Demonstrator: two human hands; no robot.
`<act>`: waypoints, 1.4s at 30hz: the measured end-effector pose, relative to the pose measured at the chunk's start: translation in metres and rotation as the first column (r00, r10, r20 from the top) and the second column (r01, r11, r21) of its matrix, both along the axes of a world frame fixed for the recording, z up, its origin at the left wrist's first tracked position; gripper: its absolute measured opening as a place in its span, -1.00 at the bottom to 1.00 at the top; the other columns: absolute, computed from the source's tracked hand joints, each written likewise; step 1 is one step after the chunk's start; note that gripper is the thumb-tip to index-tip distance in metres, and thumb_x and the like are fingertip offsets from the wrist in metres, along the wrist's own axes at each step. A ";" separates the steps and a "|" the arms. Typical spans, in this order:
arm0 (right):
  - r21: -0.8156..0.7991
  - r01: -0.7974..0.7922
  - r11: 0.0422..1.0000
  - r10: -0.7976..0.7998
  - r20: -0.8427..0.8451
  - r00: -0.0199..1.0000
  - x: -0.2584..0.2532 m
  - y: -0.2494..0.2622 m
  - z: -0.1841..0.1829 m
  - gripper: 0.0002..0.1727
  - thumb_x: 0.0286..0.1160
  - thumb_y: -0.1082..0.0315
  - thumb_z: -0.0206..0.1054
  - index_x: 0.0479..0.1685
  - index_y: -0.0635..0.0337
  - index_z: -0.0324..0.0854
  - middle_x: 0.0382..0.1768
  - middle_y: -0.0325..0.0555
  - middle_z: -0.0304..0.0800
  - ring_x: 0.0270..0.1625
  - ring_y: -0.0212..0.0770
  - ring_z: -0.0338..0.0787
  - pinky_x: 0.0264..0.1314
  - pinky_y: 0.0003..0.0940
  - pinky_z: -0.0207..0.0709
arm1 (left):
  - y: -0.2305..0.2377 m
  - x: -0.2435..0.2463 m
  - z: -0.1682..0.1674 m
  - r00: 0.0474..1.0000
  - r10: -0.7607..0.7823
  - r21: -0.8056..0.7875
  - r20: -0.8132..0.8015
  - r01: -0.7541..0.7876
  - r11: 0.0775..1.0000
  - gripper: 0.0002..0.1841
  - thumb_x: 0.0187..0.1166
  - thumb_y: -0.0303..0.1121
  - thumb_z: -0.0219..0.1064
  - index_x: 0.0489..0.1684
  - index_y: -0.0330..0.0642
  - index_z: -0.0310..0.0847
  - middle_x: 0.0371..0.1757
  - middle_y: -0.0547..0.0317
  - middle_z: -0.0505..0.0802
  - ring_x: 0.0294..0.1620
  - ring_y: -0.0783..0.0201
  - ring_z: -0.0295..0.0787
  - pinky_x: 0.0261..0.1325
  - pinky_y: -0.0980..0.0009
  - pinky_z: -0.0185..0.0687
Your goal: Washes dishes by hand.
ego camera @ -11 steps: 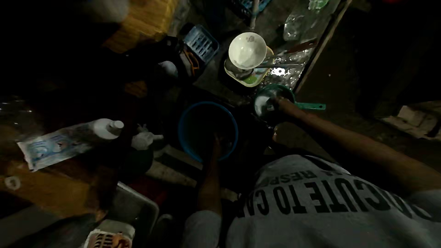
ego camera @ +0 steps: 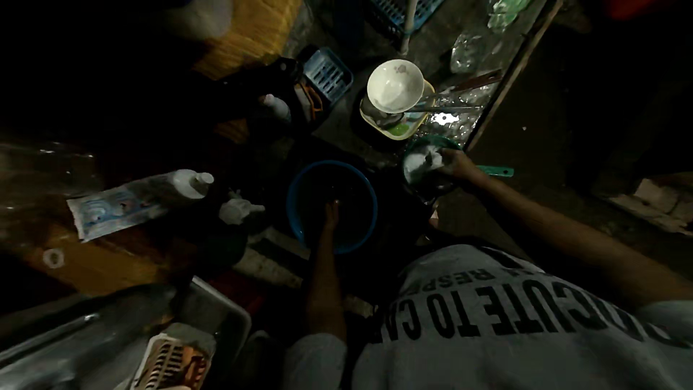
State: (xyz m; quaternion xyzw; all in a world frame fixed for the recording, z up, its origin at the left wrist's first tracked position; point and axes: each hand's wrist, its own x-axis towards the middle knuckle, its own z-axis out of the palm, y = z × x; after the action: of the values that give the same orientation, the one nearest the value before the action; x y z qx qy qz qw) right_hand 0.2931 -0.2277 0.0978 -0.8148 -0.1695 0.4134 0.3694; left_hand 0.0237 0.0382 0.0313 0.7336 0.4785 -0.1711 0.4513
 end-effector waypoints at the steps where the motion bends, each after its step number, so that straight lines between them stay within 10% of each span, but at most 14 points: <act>1: 0.065 0.092 0.994 -0.087 -0.078 0.993 0.000 -0.003 0.001 -0.52 0.52 0.47 0.43 0.42 0.41 0.52 0.14 0.28 0.73 0.12 0.03 0.75 0.26 0.01 0.62 | 0.003 0.002 0.005 0.999 0.032 0.002 0.037 -0.033 0.999 -0.47 0.91 -0.11 -0.08 0.56 -0.39 0.43 0.49 -0.38 0.63 0.54 -0.25 0.54 0.61 -0.18 0.36; 5: 0.145 0.123 0.982 -0.085 -0.247 0.965 0.007 -0.015 0.013 -0.62 0.89 0.31 -0.07 0.35 0.32 0.55 0.09 0.02 0.72 0.02 -0.29 0.70 0.15 -0.30 0.62 | 0.002 0.009 0.030 0.966 0.100 -0.007 0.238 -0.101 0.995 -0.46 0.94 -0.11 -0.21 0.48 -0.32 0.53 0.47 -0.23 0.69 0.49 -0.16 0.58 0.49 -0.14 0.42; 14: 0.127 0.478 0.869 -0.263 -0.700 0.664 -0.004 -0.003 0.037 -0.54 0.85 -0.05 -0.06 0.21 0.05 0.62 -0.24 -0.22 0.83 -0.31 -0.34 0.80 -0.23 -0.39 0.73 | -0.034 0.052 0.129 0.708 0.175 -0.114 0.685 -0.133 0.985 -0.50 0.93 -0.08 -0.24 0.41 -0.25 0.45 0.48 0.08 0.73 0.36 0.25 0.77 0.39 0.27 0.69; 18: 0.173 0.340 0.924 -0.148 -0.659 0.738 -0.011 0.005 0.054 -0.32 0.80 -0.31 -0.21 0.58 -0.11 0.45 -0.03 -0.18 0.79 -0.12 -0.30 0.78 -0.09 -0.30 0.72 | -0.083 0.092 0.162 0.584 0.003 -0.076 0.811 0.100 0.992 -0.63 0.90 -0.32 -0.12 0.22 -0.46 0.48 0.45 -0.10 0.72 0.54 0.16 0.61 0.63 0.19 0.46; 20: 0.184 0.354 0.917 -0.124 -0.711 0.692 -0.012 0.011 0.056 -0.27 0.75 -0.38 -0.22 0.45 -0.05 0.50 -0.11 -0.13 0.78 -0.15 -0.25 0.79 -0.12 -0.25 0.74 | -0.106 0.110 0.148 0.454 -0.177 0.068 0.873 0.245 0.967 -0.57 0.88 -0.24 -0.01 0.20 -0.52 0.60 0.53 -0.17 0.68 0.73 0.01 0.37 0.83 0.09 0.15; 24: 0.296 0.462 0.836 -0.087 -0.760 0.644 -0.019 0.016 0.064 -0.57 0.89 -0.03 -0.17 -0.03 -0.03 0.56 -0.45 -0.35 0.70 -0.43 -0.49 0.72 -0.41 -0.55 0.66 | -0.126 0.136 0.110 0.344 -0.705 0.605 0.621 0.362 0.709 -0.71 0.79 -0.17 0.13 0.22 0.08 0.77 0.81 0.10 0.38 0.90 -0.35 -0.32 0.76 -0.45 -0.71; 28: 0.310 0.442 0.842 -0.036 -0.784 0.619 -0.019 0.014 0.061 -0.66 0.86 0.19 -0.10 -0.25 -0.05 0.57 -0.50 -0.41 0.70 -0.44 -0.55 0.70 -0.36 -0.61 0.63 | -0.131 0.138 0.111 0.379 -0.870 0.758 0.316 0.450 0.472 -0.75 0.69 -0.18 0.29 0.18 0.40 0.78 0.91 0.07 0.14 0.90 -0.41 -0.45 0.65 -0.62 -0.76; 32: 0.188 0.434 0.881 -0.134 -0.781 0.610 -0.012 0.019 0.051 -0.76 0.81 0.26 0.03 -0.24 0.01 0.55 -0.51 -0.37 0.63 -0.49 -0.50 0.64 -0.41 -0.58 0.60 | -0.128 0.134 0.107 0.398 -0.871 0.757 0.288 0.462 0.461 -0.72 0.67 -0.14 0.29 0.24 0.49 0.76 0.91 0.02 0.13 0.90 -0.40 -0.43 0.65 -0.63 -0.74; 35: 0.139 0.444 0.885 -0.231 -0.697 0.679 -0.007 0.021 0.051 -0.85 0.75 0.29 0.11 -0.19 0.06 0.53 -0.55 -0.36 0.56 -0.56 -0.50 0.55 -0.48 -0.59 0.53 | -0.117 0.114 0.081 0.533 -0.755 0.683 0.383 0.386 0.620 -0.53 0.70 -0.06 0.25 0.60 0.22 0.54 0.94 -0.05 -0.01 0.94 -0.22 -0.42 0.82 -0.38 -0.55; 38: 0.102 0.464 0.880 -0.291 -0.655 0.697 -0.001 0.020 0.042 -0.93 0.68 0.32 0.22 -0.16 0.07 0.53 -0.55 -0.35 0.50 -0.60 -0.51 0.44 -0.55 -0.63 0.39 | -0.079 0.073 0.027 0.765 -0.218 0.379 0.607 -0.037 0.925 -0.33 0.63 -0.31 0.32 0.73 -0.36 0.23 0.87 -0.30 0.07 0.88 -0.15 -0.03 0.83 -0.03 0.03; 42: 0.081 0.395 0.915 -0.267 -0.611 0.745 0.006 0.012 0.025 -0.86 0.71 0.26 0.19 -0.22 0.07 0.55 -0.58 -0.38 0.45 -0.62 -0.52 0.41 -0.56 -0.61 0.36 | -0.017 0.028 -0.007 0.855 0.499 0.187 0.140 -0.518 0.835 -0.27 0.84 -0.19 0.14 0.86 -0.35 -0.13 0.75 -0.43 0.29 0.73 -0.26 0.29 0.69 -0.06 0.28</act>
State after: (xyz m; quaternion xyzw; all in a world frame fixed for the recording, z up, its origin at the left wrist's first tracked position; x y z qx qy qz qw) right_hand 0.2988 -0.2159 0.1224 -0.6207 0.0595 0.5523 0.5533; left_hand 0.0521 0.0213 0.0247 0.6315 0.6522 0.0398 0.4174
